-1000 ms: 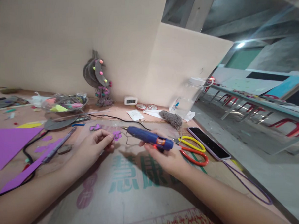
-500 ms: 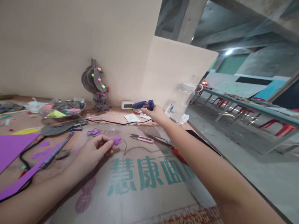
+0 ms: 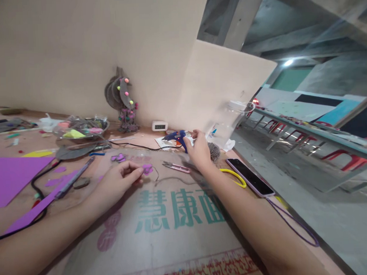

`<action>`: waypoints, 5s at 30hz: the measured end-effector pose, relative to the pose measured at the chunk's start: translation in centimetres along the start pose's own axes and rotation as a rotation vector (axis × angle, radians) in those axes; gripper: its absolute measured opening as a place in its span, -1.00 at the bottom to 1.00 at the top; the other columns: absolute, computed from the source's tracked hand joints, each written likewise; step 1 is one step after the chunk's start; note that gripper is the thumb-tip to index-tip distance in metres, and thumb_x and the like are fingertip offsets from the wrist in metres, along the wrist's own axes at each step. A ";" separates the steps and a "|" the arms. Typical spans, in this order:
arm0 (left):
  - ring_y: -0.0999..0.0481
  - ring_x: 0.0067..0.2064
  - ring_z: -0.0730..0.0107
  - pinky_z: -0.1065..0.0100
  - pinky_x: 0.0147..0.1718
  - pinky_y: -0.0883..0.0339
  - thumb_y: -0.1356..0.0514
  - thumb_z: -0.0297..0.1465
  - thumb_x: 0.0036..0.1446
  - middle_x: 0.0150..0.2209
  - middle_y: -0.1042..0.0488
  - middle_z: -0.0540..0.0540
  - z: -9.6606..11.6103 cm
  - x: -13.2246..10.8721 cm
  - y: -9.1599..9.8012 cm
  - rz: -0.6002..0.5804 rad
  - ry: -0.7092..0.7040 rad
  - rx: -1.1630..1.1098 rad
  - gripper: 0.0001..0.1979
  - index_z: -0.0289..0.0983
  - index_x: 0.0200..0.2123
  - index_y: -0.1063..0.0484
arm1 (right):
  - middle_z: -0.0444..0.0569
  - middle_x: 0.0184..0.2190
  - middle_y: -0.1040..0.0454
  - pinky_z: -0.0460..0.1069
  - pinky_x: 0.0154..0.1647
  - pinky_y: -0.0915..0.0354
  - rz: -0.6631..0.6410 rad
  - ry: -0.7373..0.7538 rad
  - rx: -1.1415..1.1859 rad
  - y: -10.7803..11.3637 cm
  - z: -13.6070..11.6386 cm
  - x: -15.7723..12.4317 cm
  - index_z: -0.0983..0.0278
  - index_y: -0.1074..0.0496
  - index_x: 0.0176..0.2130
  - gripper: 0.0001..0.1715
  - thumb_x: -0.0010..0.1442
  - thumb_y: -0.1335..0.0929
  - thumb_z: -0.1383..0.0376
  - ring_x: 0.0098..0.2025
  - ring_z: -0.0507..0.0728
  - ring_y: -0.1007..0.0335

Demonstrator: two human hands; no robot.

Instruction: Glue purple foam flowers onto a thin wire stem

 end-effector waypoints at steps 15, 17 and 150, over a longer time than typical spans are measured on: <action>-0.50 -0.46 0.48 0.42 -0.39 -0.41 -0.26 -0.32 -0.03 -0.49 -0.52 -0.03 -0.3 0.0 -0.9 -0.079 0.105 -0.312 -0.81 -0.32 -0.42 -0.38 | -0.02 -0.32 -0.53 -0.04 -0.39 -0.29 -0.632 0.055 0.462 -3.5 -8.9 -11.5 0.31 -0.41 0.03 -0.56 0.18 -0.29 0.23 -0.41 0.06 -0.37; -0.49 -0.48 0.48 0.43 -0.41 -0.40 -0.24 -0.32 -0.01 -0.52 -0.49 0.01 -0.2 0.0 -1.0 -0.090 0.070 -0.257 -0.84 -0.31 -0.42 -0.39 | -0.05 -0.35 -0.52 -0.03 -0.32 -0.32 -0.541 0.035 0.541 -3.3 -8.8 -10.9 0.31 -0.44 -0.01 -0.61 0.21 -0.26 0.23 -0.39 0.05 -0.38; -0.38 -0.02 0.27 0.25 0.03 -0.16 0.03 -0.28 0.26 -0.14 -0.48 -0.07 4.6 -2.1 0.8 0.106 -0.370 0.342 -0.71 -0.21 -0.21 -0.46 | -0.16 -0.60 -0.39 -0.12 -0.54 -0.15 -0.501 0.061 0.514 -2.3 -8.9 -12.2 0.29 -0.38 -0.45 -0.78 0.20 -0.28 0.27 -0.57 -0.03 -0.23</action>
Point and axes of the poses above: each hand's wrist, its own x-axis towards the middle knuckle, its own y-axis out of the back of the hand, z = x × y, the point moved 9 cm from there along x, towards the middle knuckle
